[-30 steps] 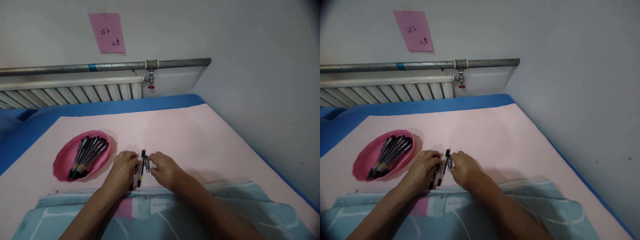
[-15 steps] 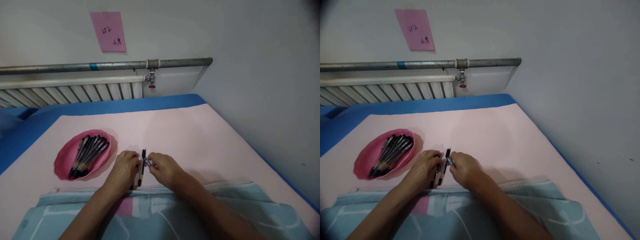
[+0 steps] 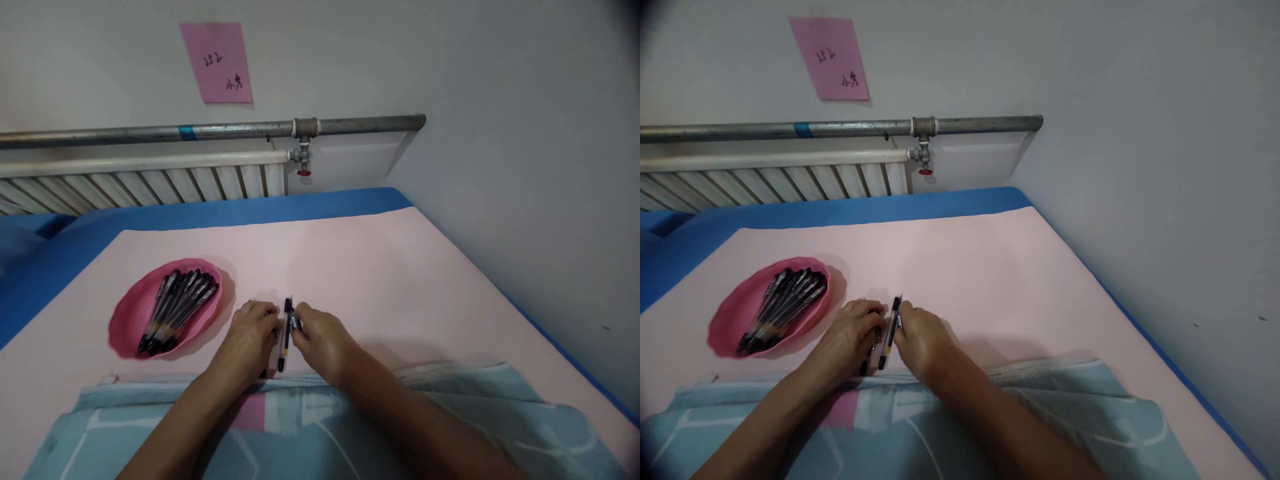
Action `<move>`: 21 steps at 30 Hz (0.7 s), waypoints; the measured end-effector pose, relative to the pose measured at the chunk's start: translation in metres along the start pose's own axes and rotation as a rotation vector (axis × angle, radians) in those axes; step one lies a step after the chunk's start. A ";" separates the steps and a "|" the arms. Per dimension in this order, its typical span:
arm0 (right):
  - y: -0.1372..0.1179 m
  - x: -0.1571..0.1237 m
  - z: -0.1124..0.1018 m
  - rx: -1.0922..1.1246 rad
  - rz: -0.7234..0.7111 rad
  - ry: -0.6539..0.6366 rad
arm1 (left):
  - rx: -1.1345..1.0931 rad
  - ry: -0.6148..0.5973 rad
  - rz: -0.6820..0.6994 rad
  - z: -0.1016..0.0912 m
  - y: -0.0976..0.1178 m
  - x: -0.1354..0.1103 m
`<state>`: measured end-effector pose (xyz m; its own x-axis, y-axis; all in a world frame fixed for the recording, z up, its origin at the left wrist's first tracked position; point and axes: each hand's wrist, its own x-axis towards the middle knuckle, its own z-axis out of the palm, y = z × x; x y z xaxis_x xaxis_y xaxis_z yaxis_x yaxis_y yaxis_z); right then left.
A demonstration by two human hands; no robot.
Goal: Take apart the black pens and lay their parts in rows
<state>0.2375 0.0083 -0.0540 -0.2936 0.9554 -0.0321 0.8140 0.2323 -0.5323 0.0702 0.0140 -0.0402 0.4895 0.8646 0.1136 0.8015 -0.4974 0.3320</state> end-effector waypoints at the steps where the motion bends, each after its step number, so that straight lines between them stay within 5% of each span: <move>1: -0.001 0.001 0.000 0.011 0.006 -0.005 | -0.004 -0.001 0.000 0.000 0.000 0.000; 21: 0.005 0.001 -0.008 0.025 -0.056 0.018 | -0.029 -0.008 -0.023 0.000 0.002 0.000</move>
<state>0.2455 0.0121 -0.0502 -0.3291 0.9442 0.0137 0.7836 0.2811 -0.5540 0.0713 0.0135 -0.0392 0.4740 0.8751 0.0980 0.8021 -0.4750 0.3619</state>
